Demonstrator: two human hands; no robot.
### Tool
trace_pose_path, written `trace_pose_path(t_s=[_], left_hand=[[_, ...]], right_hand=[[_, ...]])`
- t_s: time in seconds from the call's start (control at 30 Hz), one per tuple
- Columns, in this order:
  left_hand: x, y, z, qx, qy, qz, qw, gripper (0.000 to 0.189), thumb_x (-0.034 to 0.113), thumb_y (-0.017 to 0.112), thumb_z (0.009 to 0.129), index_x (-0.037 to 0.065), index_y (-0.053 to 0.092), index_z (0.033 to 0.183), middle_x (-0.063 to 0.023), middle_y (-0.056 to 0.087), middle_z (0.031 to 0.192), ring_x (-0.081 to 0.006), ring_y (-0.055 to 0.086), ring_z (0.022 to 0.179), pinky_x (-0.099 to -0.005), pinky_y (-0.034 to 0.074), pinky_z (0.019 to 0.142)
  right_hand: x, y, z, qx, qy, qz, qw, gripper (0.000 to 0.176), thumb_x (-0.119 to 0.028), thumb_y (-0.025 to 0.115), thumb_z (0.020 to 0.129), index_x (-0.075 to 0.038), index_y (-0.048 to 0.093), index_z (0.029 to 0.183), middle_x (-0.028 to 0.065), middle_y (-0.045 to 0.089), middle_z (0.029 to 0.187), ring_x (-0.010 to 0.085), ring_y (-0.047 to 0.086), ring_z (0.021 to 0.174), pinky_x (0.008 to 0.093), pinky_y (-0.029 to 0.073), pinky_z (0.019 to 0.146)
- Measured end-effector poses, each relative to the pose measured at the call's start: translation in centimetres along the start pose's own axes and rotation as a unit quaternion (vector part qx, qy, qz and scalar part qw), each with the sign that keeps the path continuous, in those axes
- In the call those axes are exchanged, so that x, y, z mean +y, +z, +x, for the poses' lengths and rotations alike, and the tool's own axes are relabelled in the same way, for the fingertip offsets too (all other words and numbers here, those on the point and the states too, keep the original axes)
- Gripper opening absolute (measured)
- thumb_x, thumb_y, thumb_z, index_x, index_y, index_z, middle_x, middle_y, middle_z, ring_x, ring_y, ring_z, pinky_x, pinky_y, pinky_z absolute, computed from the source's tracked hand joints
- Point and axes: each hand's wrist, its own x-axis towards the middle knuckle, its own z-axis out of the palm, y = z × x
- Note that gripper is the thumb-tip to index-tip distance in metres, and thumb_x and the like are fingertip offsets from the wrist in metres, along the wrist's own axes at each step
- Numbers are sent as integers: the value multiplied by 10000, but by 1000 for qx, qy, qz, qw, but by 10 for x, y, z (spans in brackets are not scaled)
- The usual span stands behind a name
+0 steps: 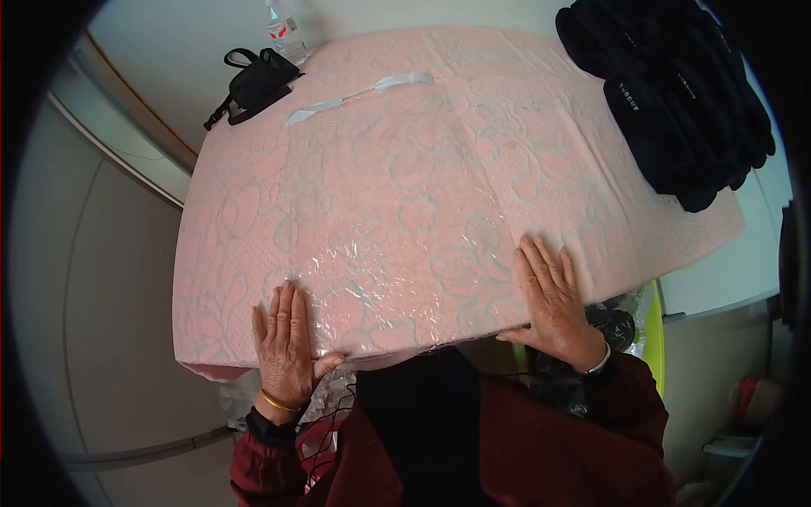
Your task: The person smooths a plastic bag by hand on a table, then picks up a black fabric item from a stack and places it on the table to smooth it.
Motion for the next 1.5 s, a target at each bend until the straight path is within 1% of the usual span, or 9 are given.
trace_pose_path(t_s=[0.23,0.33,0.47,0.57,0.7,0.83,0.97,1.27,1.5], left_hand=[[1,-13,9,18,-48,46,998,1102,802,456,824,-56,331,1505,-245,306,1585,-394,296,1477,-635,149,1163],[48,-23,18,76,39,1,996,1072,731,565,815,-48,323,1510,-250,281,1594,-400,289,1478,-645,146,1163],[130,-2,30,21,150,-179,972,1040,670,606,817,-58,323,1505,-247,294,1591,-395,290,1480,-570,182,1195],[121,15,25,18,125,-132,983,1051,688,602,809,-70,344,1489,-246,318,1579,-392,290,1482,-556,207,1193],[83,19,2,28,78,-77,994,1028,655,624,811,-63,345,1492,-234,330,1577,-384,296,1480,-537,214,1198],[27,13,-25,27,-5,-17,999,986,582,683,804,-46,356,1491,-217,354,1568,-384,318,1468,-537,211,1199],[14,7,-31,30,-23,-6,999,940,508,728,801,-33,372,1482,-205,375,1558,-386,342,1454,-549,215,1194],[8,22,-38,96,-10,3,995,849,438,751,795,-32,435,1428,-200,414,1535,-383,368,1436,-575,213,1185],[6,15,-51,111,26,-8,993,560,259,717,838,30,567,1327,-142,535,1426,-345,458,1369,-574,242,1171]], right_hand=[[-31,-1,3,64,-87,34,994,1102,-404,891,625,39,358,1482,230,315,1570,394,260,1486,595,188,1189],[-50,2,12,67,-114,53,990,1043,-380,880,643,55,392,1456,230,334,1560,391,280,1479,596,210,1182],[-77,19,31,60,-172,102,978,982,-333,865,660,89,416,1425,231,359,1548,390,303,1470,579,210,1191],[-74,33,31,62,-156,-20,986,982,-304,859,657,113,403,1420,241,363,1543,386,312,1468,549,217,1201],[-64,18,21,4,-118,15,993,975,-290,856,664,113,396,1424,252,362,1541,384,313,1468,518,217,1209],[-52,14,16,5,-104,6,995,982,-286,855,669,104,381,1436,261,365,1534,384,320,1464,506,212,1213],[-44,10,10,14,-77,-6,997,973,-277,851,681,89,373,1446,255,360,1538,384,318,1464,505,201,1216],[-36,9,-9,38,-58,-22,997,917,-243,834,719,63,377,1453,235,344,1547,375,306,1465,536,194,1202],[-37,0,-27,62,-61,47,995,735,-193,810,758,-10,487,1393,204,406,1488,388,346,1429,553,257,1161]])
